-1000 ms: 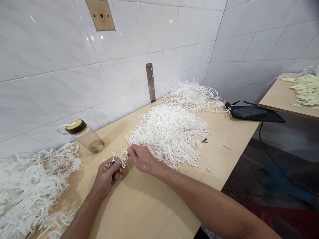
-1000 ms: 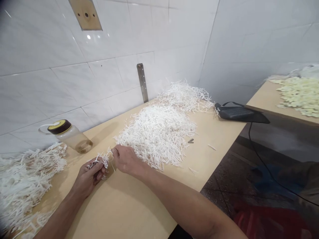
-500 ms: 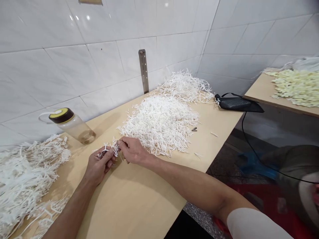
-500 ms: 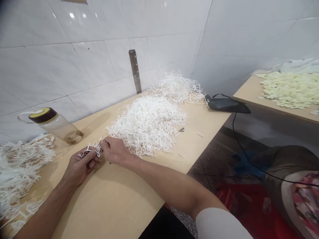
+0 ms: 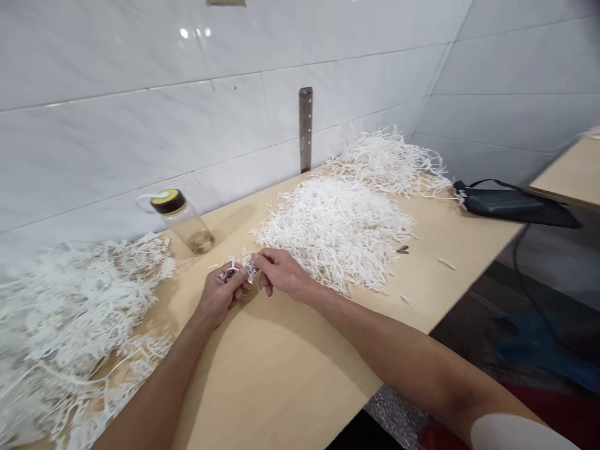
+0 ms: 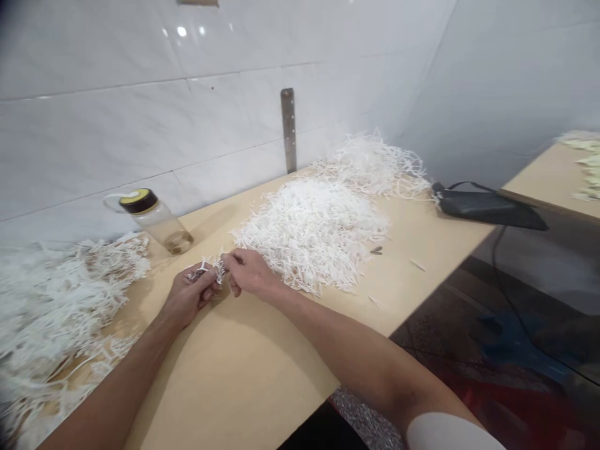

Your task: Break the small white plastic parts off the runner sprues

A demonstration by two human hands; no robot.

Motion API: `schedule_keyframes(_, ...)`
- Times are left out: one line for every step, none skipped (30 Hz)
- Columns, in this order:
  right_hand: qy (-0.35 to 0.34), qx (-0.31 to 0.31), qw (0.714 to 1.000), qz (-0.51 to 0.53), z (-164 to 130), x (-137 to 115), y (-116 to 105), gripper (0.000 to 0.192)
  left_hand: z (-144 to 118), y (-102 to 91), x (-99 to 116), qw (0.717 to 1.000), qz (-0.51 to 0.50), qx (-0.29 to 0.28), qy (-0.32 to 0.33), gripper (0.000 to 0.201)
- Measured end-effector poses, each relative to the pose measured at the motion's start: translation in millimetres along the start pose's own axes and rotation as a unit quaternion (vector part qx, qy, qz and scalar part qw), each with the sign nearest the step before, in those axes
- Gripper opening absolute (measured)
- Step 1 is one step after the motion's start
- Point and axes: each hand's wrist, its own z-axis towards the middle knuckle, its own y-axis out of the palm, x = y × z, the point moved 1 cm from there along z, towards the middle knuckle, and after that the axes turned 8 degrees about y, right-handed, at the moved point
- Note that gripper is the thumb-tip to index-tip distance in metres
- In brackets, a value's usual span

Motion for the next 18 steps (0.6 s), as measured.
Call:
schedule_keyframes(0.004, 0.005, 1.0, 0.004, 0.3, 1.0, 0.1, 0.035, -0.4, 0.6, -0.2, 1.0, 0.003, -0.002, 0.001, 0.038)
schedule_keyframes(0.013, 0.006, 1.0, 0.009, 0.7, 1.8, 0.0, 0.035, -0.5, 0.9, -0.7, 1.0, 0.0, -0.005, 0.002, 0.039)
schedule_keyframes(0.021, 0.003, 1.0, 0.013, 1.1, 2.5, -0.4, 0.036, -0.3, 1.0, -1.5, 1.0, -0.001, -0.009, 0.002, 0.04)
schedule_keyframes(0.027, -0.007, 0.999, 0.019, 1.5, 3.1, -1.0, 0.036, 0.1, 0.7, -2.3, 1.0, -0.003, -0.011, 0.003, 0.041)
schedule_keyframes(0.03, -0.016, 0.999, 0.027, 1.8, 3.5, -1.9, 0.036, 0.6, 0.2, -3.0, 1.0, -0.004, -0.015, 0.005, 0.04)
schedule_keyframes(0.034, -0.027, 0.998, 0.034, 2.1, 3.9, -3.1, 0.038, 1.1, -0.3, -3.5, 1.0, -0.003, -0.017, 0.007, 0.041)
schedule_keyframes(0.042, -0.041, 0.997, 0.042, 2.2, 4.4, -4.2, 0.039, 1.3, -0.9, -3.7, 1.0, -0.005, -0.02, 0.008, 0.041)
schedule_keyframes(0.049, -0.053, 0.996, 0.05, 2.3, 4.7, -5.4, 0.04, 1.4, -1.4, -3.6, 1.0, -0.006, -0.023, 0.008, 0.042)
schedule_keyframes(0.055, -0.06, 0.995, 0.059, 2.3, 4.9, -6.6, 0.04, 1.3, -1.6, -3.2, 1.0, -0.006, -0.026, 0.008, 0.042)
schedule_keyframes(0.062, -0.065, 0.994, 0.066, 2.3, 4.9, -7.7, 0.041, 1.1, -1.7, -2.6, 1.0, -0.006, -0.029, 0.008, 0.043)
schedule_keyframes(0.069, -0.067, 0.993, 0.073, 2.3, 4.5, -8.6, 0.041, 0.8, -1.6, -2.0, 0.999, -0.005, -0.032, 0.008, 0.044)
schedule_keyframes(0.076, -0.068, 0.992, 0.077, 2.5, 3.9, -9.4, 0.042, 0.5, -1.4, -1.5, 0.999, -0.003, -0.032, 0.009, 0.045)
schedule_keyframes(0.082, -0.069, 0.991, 0.08, 2.7, 2.9, -10.0, 0.042, 0.2, -1.0, -1.3, 0.999, 0.0, -0.031, 0.011, 0.045)
schedule_keyframes(0.087, -0.072, 0.991, 0.076, 3.2, 1.5, -10.5, 0.042, 0.0, -0.6, -1.3, 0.999, 0.006, -0.028, 0.015, 0.044)
schedule_keyframes(0.09, -0.077, 0.991, 0.063, 3.7, -0.1, -11.0, 0.042, -0.2, -0.1, -1.7, 0.999, 0.014, -0.024, 0.019, 0.043)
schedule_keyframes(0.089, -0.081, 0.992, 0.042, 4.4, -1.9, -11.5, 0.041, -0.3, 0.4, -2.3, 0.999, 0.023, -0.023, 0.023, 0.043)
schedule_keyframes(0.085, -0.083, 0.993, 0.016, 5.2, -3.8, -12.0, 0.038, -0.4, 1.0, -3.2, 0.999, 0.032, -0.021, 0.028, 0.042)
schedule_keyframes(0.08, -0.083, 0.993, -0.012, 6.0, -5.7, -12.7, 0.034, -0.5, 1.5, -4.0, 0.999, 0.04, -0.02, 0.031, 0.042)
